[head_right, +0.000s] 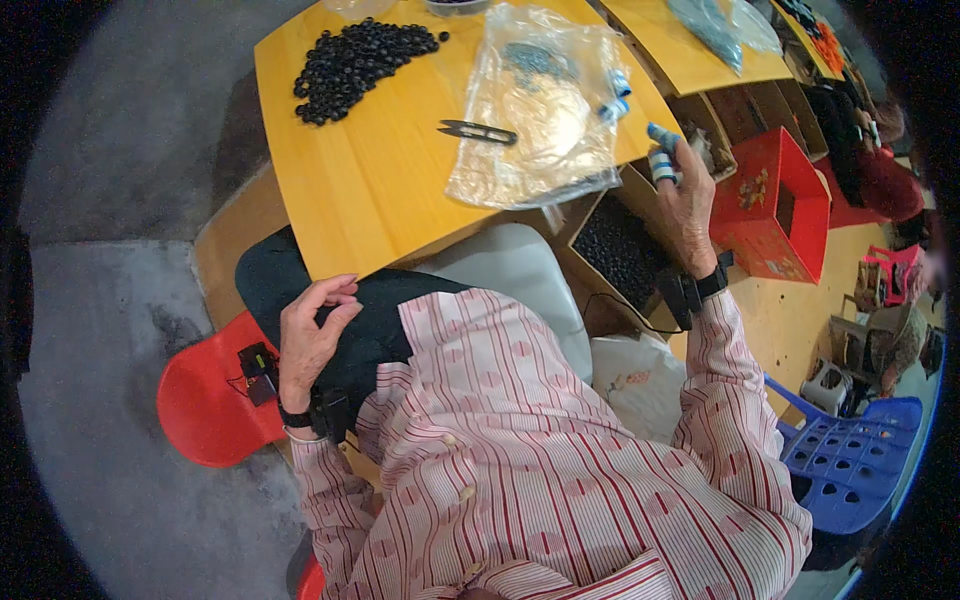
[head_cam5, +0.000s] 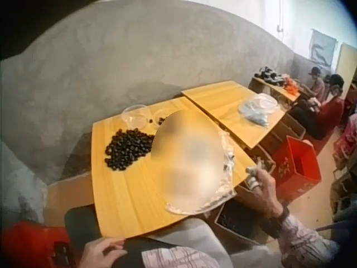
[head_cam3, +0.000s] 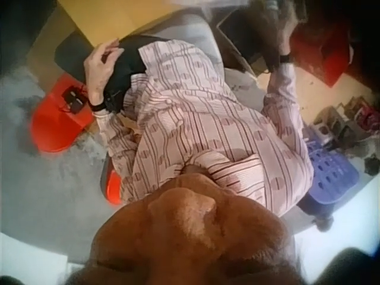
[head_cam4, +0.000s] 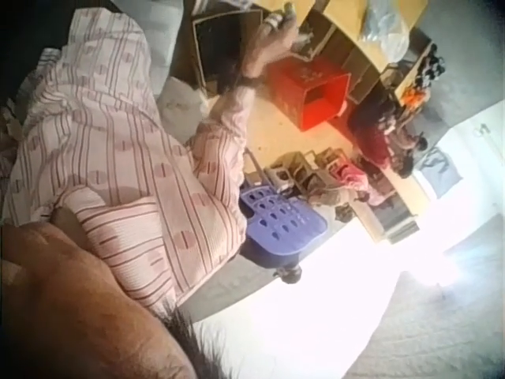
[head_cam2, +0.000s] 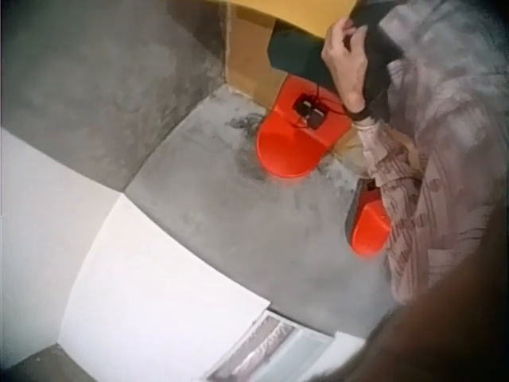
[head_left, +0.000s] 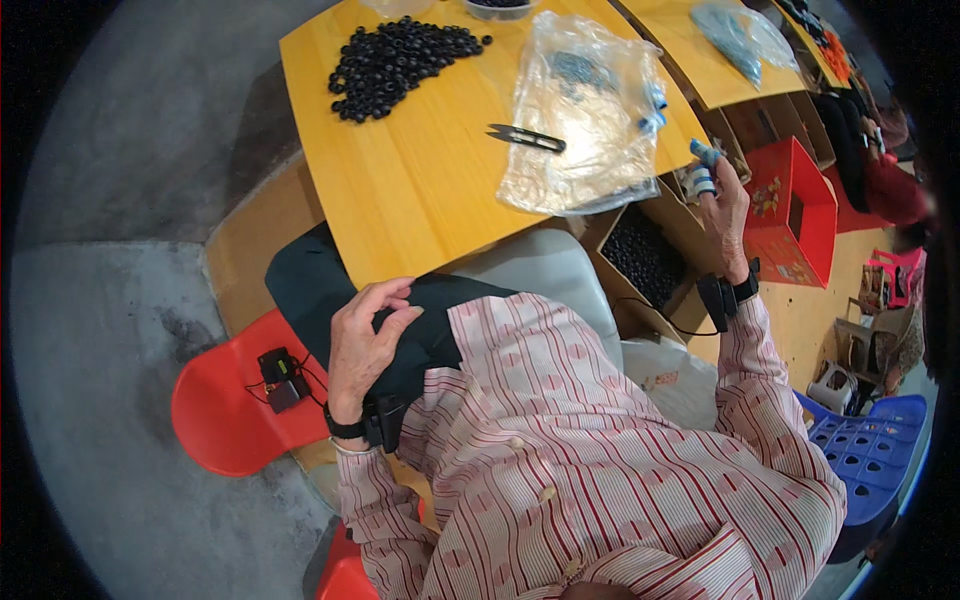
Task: The person assembles small black components by hand, inserting and attaching small parts to each piece.
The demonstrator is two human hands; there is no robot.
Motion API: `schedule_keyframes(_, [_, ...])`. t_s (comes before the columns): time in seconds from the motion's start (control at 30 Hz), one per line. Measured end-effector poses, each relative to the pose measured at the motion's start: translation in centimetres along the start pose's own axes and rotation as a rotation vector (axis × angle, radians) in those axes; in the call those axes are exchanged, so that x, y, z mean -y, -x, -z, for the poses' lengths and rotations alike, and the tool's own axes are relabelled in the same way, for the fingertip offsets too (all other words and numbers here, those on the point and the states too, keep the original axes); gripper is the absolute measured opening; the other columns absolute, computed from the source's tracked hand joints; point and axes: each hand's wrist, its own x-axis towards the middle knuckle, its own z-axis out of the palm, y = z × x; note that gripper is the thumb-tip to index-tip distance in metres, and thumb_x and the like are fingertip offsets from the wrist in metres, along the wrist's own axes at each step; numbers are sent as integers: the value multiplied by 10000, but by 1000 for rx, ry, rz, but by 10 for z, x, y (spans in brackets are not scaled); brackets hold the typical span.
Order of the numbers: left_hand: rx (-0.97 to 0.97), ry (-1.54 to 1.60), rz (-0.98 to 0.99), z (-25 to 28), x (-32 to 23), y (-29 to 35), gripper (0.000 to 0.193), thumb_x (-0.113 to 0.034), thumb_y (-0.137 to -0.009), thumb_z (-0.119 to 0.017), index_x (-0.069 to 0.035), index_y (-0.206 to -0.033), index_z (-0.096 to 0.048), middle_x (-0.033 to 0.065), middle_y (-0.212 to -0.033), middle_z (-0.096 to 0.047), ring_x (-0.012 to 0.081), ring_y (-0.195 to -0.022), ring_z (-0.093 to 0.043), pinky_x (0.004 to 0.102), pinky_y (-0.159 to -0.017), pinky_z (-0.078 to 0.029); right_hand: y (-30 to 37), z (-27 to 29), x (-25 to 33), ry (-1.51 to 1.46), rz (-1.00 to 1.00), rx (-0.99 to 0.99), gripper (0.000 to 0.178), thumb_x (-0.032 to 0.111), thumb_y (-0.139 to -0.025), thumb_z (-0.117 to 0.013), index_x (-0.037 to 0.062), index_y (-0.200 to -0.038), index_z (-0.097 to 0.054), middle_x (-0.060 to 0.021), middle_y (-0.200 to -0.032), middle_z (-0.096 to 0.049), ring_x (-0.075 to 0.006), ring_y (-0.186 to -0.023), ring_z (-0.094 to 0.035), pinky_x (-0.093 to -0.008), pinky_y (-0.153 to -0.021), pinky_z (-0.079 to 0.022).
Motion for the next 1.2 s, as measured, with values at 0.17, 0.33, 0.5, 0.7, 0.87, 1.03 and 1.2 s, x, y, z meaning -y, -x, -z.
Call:
schedule_keyframes(0.17, [13,61,66,3,1,-17,113,-77,-783,-666,13,-851,-650,104,-792,-660,170,-712,-637,263,-665,-483,-28,-47,72,-25,299,222,234,43,-816,-619,52,-1049,-632,-136,-859,-610,-264,-778,-586,-336,-687,-470])
schedule_keyframes(0.33, [25,179,129,-4,17,-39,155,-127,-806,-668,24,-795,-633,62,-642,-615,105,-628,-582,245,-603,-462,-60,-103,103,9,509,432,262,32,-752,-628,56,-1012,-600,-120,-837,-598,-297,-804,-564,-376,-695,-461])
schedule_keyframes(0.5, [93,325,204,-2,26,-59,165,-138,-836,-649,21,-801,-620,15,-651,-596,66,-617,-539,218,-577,-439,-87,-158,140,-28,602,523,326,62,-779,-616,97,-1101,-576,-116,-918,-586,-306,-873,-533,-386,-757,-460])
schedule_keyframes(0.7, [135,503,192,-3,42,-88,142,-134,-857,-625,6,-838,-619,2,-699,-603,53,-637,-545,200,-585,-438,-119,-220,155,-6,690,524,339,63,-777,-604,81,-1109,-538,-107,-959,-549,-310,-909,-502,-389,-812,-432])
schedule_keyframes(0.87, [181,558,220,-1,48,-100,164,-162,-908,-578,-2,-880,-598,38,-823,-630,87,-728,-574,225,-688,-468,-132,-256,166,47,759,487,416,15,-721,-600,64,-1124,-511,-93,-1004,-533,-308,-916,-492,-394,-797,-447])
schedule_keyframes(1.03, [87,584,228,-2,50,-96,147,-142,-866,-617,5,-861,-623,4,-710,-594,54,-661,-548,193,-611,-436,-132,-272,164,163,764,553,423,-18,-695,-588,51,-1103,-499,-86,-977,-524,-309,-897,-489,-410,-761,-460])
schedule_keyframes(1.2, [70,616,240,-1,50,-98,150,-143,-863,-625,7,-857,-621,1,-709,-584,59,-667,-543,198,-629,-436,-129,-271,157,75,790,529,396,-37,-672,-583,37,-1052,-503,-88,-944,-526,-310,-884,-496,-410,-745,-462])
